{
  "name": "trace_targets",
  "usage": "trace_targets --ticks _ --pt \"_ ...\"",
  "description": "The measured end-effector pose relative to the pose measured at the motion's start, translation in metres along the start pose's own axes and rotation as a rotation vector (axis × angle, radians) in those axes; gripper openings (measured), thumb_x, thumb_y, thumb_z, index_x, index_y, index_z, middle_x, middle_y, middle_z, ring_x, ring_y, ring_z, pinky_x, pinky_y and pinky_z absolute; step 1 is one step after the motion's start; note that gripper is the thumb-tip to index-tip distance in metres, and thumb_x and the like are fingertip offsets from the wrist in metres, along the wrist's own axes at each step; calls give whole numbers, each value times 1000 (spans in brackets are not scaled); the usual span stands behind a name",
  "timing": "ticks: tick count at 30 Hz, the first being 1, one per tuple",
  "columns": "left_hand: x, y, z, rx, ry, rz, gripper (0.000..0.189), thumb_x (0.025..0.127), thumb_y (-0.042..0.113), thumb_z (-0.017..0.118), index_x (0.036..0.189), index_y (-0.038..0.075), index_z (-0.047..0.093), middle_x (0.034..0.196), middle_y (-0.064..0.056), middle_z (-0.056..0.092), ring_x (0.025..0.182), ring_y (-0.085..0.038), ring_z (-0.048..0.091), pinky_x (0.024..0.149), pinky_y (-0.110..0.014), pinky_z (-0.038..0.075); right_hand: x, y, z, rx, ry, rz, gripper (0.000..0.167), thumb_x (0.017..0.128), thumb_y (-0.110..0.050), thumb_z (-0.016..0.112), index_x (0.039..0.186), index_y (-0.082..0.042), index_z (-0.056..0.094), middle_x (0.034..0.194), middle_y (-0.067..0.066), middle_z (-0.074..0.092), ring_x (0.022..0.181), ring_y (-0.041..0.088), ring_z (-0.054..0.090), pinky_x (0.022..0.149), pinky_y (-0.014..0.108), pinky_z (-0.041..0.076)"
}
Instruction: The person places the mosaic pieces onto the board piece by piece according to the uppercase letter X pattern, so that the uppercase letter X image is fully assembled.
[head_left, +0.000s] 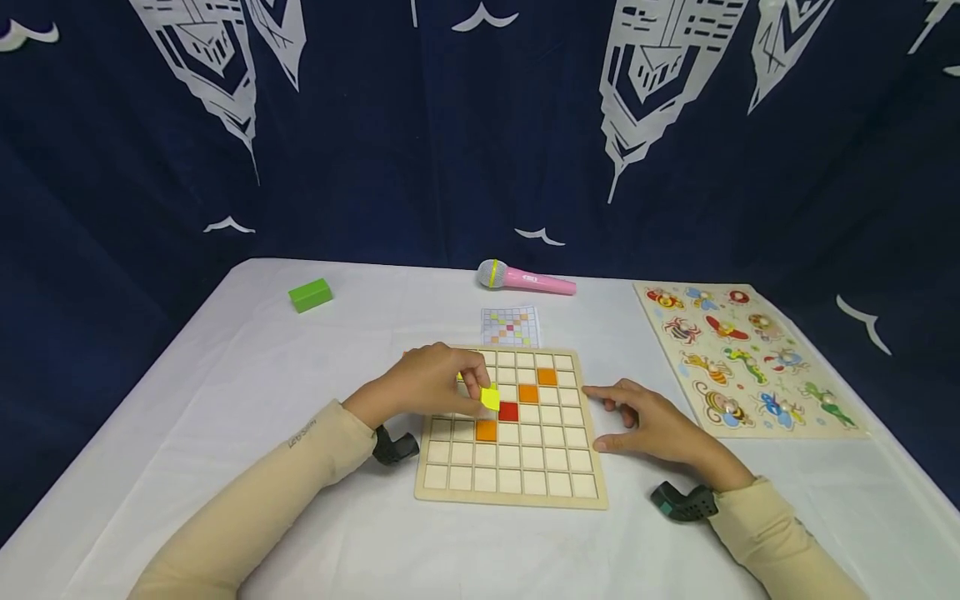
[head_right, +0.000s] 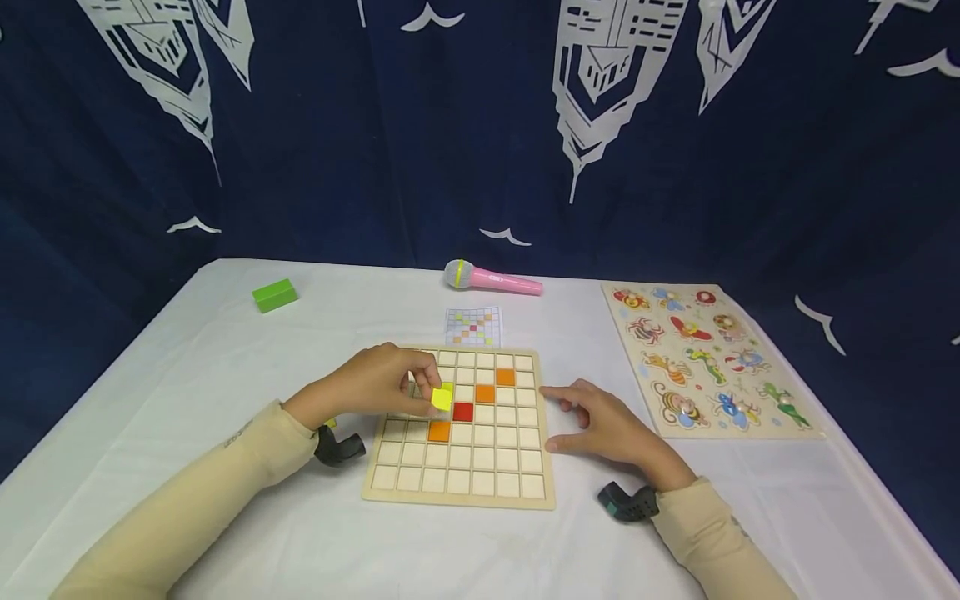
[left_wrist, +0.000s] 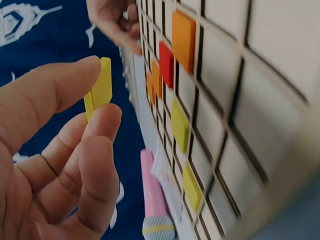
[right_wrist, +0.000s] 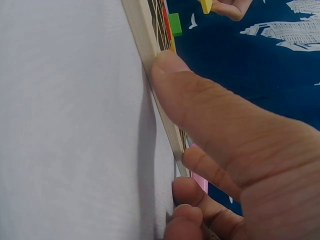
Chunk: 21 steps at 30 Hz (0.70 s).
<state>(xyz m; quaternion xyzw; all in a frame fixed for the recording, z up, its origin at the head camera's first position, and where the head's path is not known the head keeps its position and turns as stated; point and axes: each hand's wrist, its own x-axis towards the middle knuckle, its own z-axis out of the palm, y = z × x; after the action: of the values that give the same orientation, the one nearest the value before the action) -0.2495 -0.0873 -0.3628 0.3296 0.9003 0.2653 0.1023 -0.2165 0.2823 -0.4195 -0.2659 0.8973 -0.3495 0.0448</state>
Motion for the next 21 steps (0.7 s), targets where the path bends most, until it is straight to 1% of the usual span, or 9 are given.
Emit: trace_targets --ticks 2,5,9,12,15,21 --pt "3 5 3 28 -4 12 25 88 33 90 103 22 74 87 22 71 70 -6 60 79 -36 50 0 0 0 0 -1 1 73 83 -20 96 144 4 64 102 0 53 78 9 44 69 27 40" --pt "7 11 7 53 -7 17 23 88 32 89 103 22 75 86 24 71 80 -7 61 85 -38 50 1 1 -1 -3 -1 5 73 83 -20 96 144 4 64 102 0 52 78 9 44 69 27 40" --pt "11 20 12 81 -15 10 25 88 35 90 103 22 75 85 25 71 90 -6 64 84 -38 51 1 1 -2 -3 -4 12 73 83 -20 96 145 4 64 102 0 52 78 10 44 69 27 40" --pt "15 25 16 90 -33 0 26 88 35 90 104 22 76 84 24 71 88 -5 66 78 -37 52 1 0 -2 2 -7 16 74 83 -21 96 145 4 64 102 1 52 79 10 44 69 27 40" --pt "19 29 22 88 -53 -19 25 87 33 91 104 23 75 81 24 70 86 -4 65 78 -36 51 1 -1 -2 4 -8 23 73 83 -21 96 145 4 64 102 1 52 79 11 44 69 27 40" --pt "26 39 33 116 -87 -69 23 87 32 91 101 23 75 78 24 69 84 -4 63 82 -42 52 0 0 -1 6 -9 20 73 83 -20 96 145 4 64 103 1 53 79 10 44 69 27 40"
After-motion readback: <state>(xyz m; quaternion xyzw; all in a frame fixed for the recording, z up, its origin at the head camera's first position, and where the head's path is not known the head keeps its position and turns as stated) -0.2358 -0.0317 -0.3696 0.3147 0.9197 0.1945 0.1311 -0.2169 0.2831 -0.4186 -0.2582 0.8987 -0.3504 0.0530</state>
